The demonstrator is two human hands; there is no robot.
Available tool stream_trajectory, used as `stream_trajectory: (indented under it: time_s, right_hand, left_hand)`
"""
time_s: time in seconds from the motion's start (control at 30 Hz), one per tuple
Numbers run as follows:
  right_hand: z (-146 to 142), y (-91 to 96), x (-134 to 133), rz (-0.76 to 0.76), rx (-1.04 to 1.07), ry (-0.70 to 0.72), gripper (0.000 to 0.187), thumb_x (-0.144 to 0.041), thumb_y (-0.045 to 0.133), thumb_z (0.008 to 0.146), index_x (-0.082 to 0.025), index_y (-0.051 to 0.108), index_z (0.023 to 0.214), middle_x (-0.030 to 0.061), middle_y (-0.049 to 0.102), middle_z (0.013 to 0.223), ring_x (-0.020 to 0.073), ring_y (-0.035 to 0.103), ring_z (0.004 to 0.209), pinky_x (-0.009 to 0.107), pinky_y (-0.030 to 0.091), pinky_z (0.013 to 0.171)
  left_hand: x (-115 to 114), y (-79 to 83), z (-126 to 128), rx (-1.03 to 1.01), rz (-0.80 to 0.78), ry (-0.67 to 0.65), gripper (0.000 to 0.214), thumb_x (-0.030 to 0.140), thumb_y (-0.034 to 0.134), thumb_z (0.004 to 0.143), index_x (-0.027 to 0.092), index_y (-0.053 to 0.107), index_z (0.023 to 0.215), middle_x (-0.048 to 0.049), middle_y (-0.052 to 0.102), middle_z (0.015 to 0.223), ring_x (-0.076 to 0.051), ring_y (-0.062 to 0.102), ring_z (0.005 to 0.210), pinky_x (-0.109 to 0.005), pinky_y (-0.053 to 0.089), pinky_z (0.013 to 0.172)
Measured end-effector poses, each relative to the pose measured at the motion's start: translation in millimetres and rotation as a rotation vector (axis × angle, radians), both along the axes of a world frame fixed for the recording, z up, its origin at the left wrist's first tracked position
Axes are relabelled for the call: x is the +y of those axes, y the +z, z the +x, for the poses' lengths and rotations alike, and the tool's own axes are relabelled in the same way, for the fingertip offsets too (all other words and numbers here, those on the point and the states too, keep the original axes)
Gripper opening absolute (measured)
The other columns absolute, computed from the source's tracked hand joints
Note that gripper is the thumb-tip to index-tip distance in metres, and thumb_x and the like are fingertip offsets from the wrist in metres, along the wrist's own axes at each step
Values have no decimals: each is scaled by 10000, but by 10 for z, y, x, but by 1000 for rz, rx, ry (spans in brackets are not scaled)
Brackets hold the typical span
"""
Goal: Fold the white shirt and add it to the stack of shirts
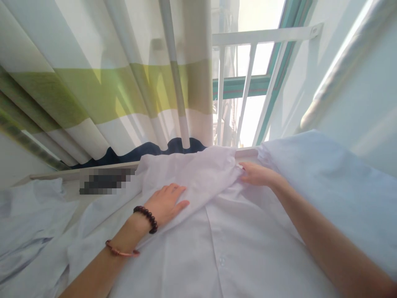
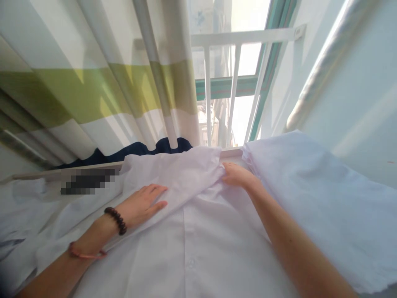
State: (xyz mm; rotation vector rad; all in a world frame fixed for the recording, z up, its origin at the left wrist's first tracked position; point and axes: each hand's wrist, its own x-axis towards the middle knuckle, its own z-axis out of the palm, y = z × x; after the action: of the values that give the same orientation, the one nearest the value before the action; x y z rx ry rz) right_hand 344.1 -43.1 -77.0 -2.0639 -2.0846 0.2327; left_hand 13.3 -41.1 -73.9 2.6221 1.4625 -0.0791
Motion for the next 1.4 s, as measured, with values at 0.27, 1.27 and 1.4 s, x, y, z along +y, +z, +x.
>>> stream_trajectory:
  time_s: [0.27, 1.27, 1.4]
  right_hand:
    - [-200, -42, -31, -93, -61, -20, 294, -224, 499, 843, -134, 586, 1110, 139, 636, 1157, 257, 588, 1067, 284, 424, 790]
    - [-66, -1, -347, 123, -90, -212, 89, -185, 493, 930, -181, 579, 952, 56, 699, 915, 199, 646, 813, 280, 348, 640]
    - [113, 105, -356, 216, -15, -301, 94, -255, 476, 953, -203, 553, 937, 37, 694, 935, 195, 655, 828, 269, 352, 624]
  left_hand:
    - [181, -272, -23, 37, 92, -51, 622, 533, 230, 964, 221, 298, 1498, -65, 215, 1583, -273, 191, 1453, -459, 227, 1159]
    - [1502, 562, 2135, 231, 332, -593, 258, 163, 476, 897, 279, 699, 956, -36, 619, 1055, -192, 589, 942, -285, 431, 766]
    - [1565, 578, 2183, 169, 347, -591, 205, 134, 485, 877, 214, 673, 864, -50, 628, 996, -198, 586, 952, -283, 431, 763]
